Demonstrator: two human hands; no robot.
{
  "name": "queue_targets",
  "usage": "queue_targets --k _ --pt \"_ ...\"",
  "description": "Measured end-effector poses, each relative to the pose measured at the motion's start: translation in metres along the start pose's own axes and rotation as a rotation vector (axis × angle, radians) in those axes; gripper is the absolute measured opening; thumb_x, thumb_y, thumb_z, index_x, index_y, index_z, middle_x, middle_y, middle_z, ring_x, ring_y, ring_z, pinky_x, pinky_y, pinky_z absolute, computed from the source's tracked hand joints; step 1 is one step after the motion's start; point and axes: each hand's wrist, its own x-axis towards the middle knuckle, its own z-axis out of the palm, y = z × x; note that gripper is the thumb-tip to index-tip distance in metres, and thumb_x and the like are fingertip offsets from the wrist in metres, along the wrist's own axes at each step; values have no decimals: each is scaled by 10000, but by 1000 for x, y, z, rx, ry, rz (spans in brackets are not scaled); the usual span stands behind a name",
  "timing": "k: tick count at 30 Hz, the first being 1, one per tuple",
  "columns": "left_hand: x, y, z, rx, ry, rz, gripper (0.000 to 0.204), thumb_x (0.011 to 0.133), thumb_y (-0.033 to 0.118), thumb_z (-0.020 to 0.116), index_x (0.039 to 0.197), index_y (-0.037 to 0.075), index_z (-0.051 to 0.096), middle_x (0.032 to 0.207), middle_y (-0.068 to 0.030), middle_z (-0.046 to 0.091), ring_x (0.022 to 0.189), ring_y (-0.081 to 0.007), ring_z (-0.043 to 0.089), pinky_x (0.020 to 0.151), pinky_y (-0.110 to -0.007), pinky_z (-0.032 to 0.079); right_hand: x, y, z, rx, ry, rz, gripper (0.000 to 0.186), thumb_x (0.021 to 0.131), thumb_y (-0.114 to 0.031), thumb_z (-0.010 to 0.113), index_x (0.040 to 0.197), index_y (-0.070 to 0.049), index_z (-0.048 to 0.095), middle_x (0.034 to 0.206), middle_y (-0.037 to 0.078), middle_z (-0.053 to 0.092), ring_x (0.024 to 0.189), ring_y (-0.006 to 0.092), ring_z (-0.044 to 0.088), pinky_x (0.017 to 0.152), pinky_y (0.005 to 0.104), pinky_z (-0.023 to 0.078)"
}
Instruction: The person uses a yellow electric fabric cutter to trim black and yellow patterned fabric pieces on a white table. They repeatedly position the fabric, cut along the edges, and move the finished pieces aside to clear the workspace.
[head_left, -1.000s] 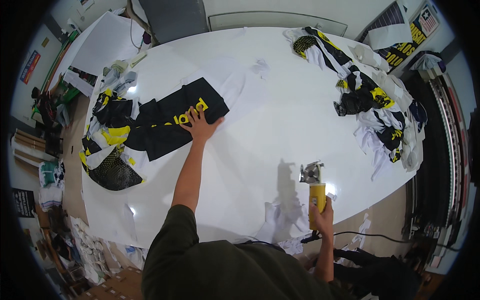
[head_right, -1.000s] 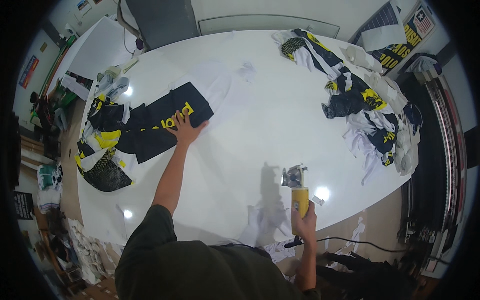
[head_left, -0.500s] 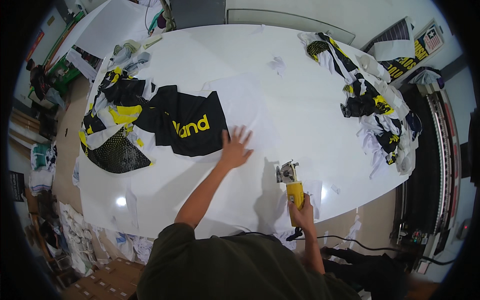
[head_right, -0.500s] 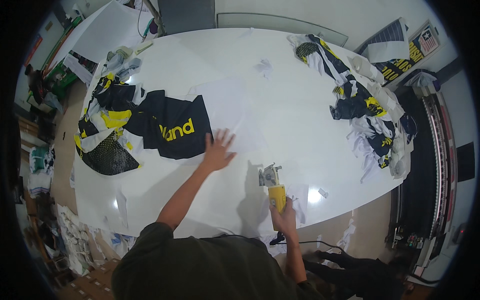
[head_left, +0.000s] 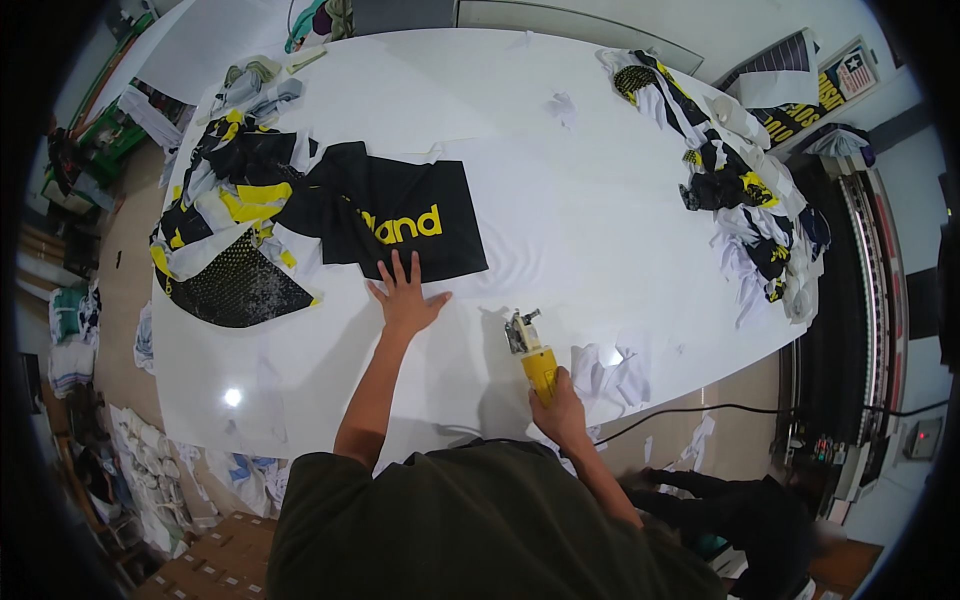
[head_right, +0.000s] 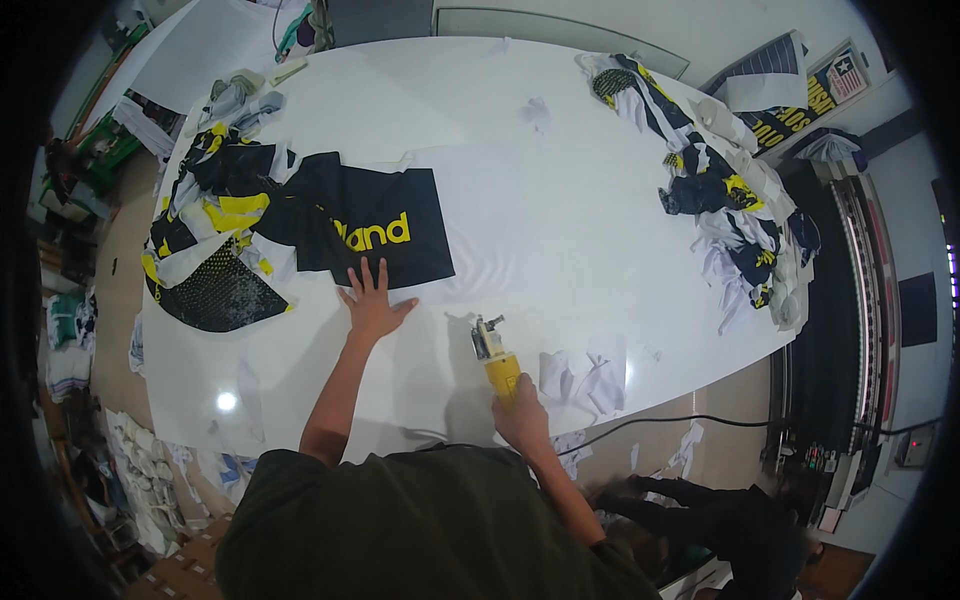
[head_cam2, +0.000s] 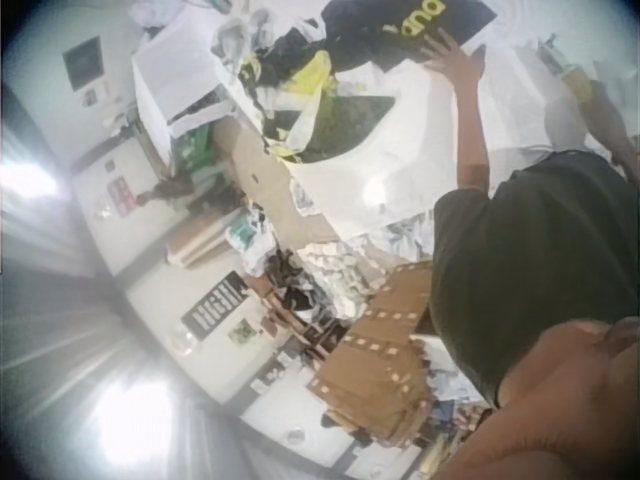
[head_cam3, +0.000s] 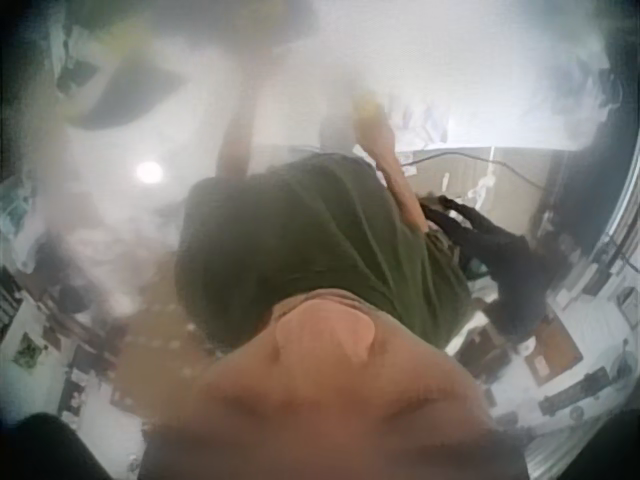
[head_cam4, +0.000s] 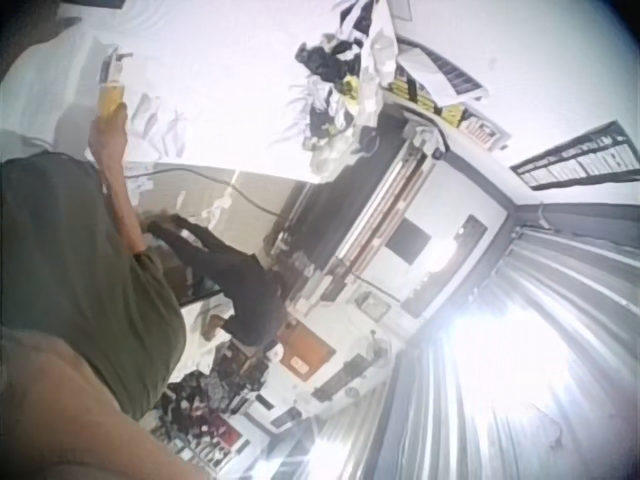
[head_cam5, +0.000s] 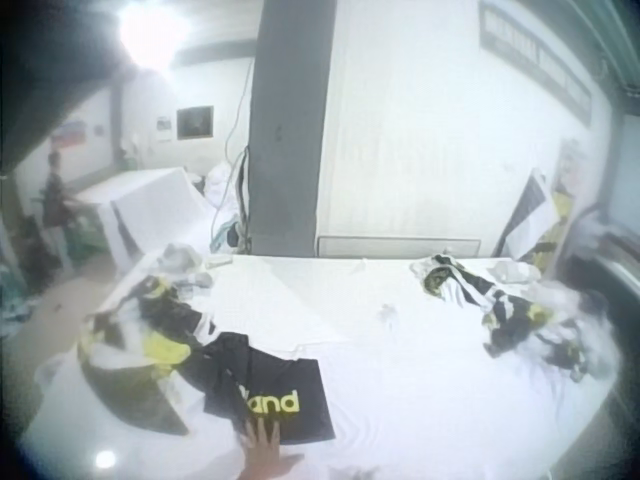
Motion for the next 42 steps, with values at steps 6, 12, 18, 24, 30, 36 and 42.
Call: queue_targets --k 6,12,18,24,30,36,42 --pt "-27 6 -2 -19 -110 -100 1151 818 826 598 1685 212 156 1738 -217 -15 1559 -551 -58 1101 -849 24 23 -22 29 -57 45 -114 566 941 -276 671 1316 18 365 1100 319 601 918 541 652 770 609 540" --pt "-32 2 7 -88 -74 -126 1114 811 761 664 1677 227 210 1743 -198 -29 1563 -527 -97 1111 -831 -37 49 -46 36 -74 78 -146 545 947 -269 667 1293 25 365 1043 324 612 890 547 648 750 606 538" --pt "-32 2 6 -90 -80 -133 1106 813 752 663 1674 214 224 1745 -194 -29 1566 -523 -100 1111 -831 -40 76 -63 38 -99 79 -131 507 946 -267 667 1252 16 377 1038 329 621 899 546 647 763 608 533" --pt "-31 3 2 -92 -91 -138 1119 811 761 652 1675 200 217 1744 -200 -23 1565 -528 -95 1109 -836 -27 106 -78 35 -112 77 -148 507 941 -263 671 1243 21 379 1052 342 625 926 543 648 788 602 533" --pt "-33 1 5 -103 -61 -134 1116 808 744 672 1672 192 229 1743 -203 -11 1565 -526 -96 1110 -834 -26 134 -87 35 -117 69 -169 528 934 -269 673 1259 27 379 1063 349 633 951 543 652 820 590 540" --pt "-34 4 3 -135 -15 -135 1079 786 682 734 1653 204 305 1741 -200 48 1569 -524 -47 1124 -821 -25 174 -100 33 -132 62 -181 527 927 -274 667 1246 34 383 1065 351 639 959 535 665 832 579 552" --pt "-33 5 -1 -136 -18 -144 1079 785 689 732 1651 203 309 1741 -197 57 1570 -520 -31 1130 -816 -23 218 -122 31 -142 67 -184 513 919 -286 669 1216 31 396 1035 350 652 934 522 685 821 570 566"
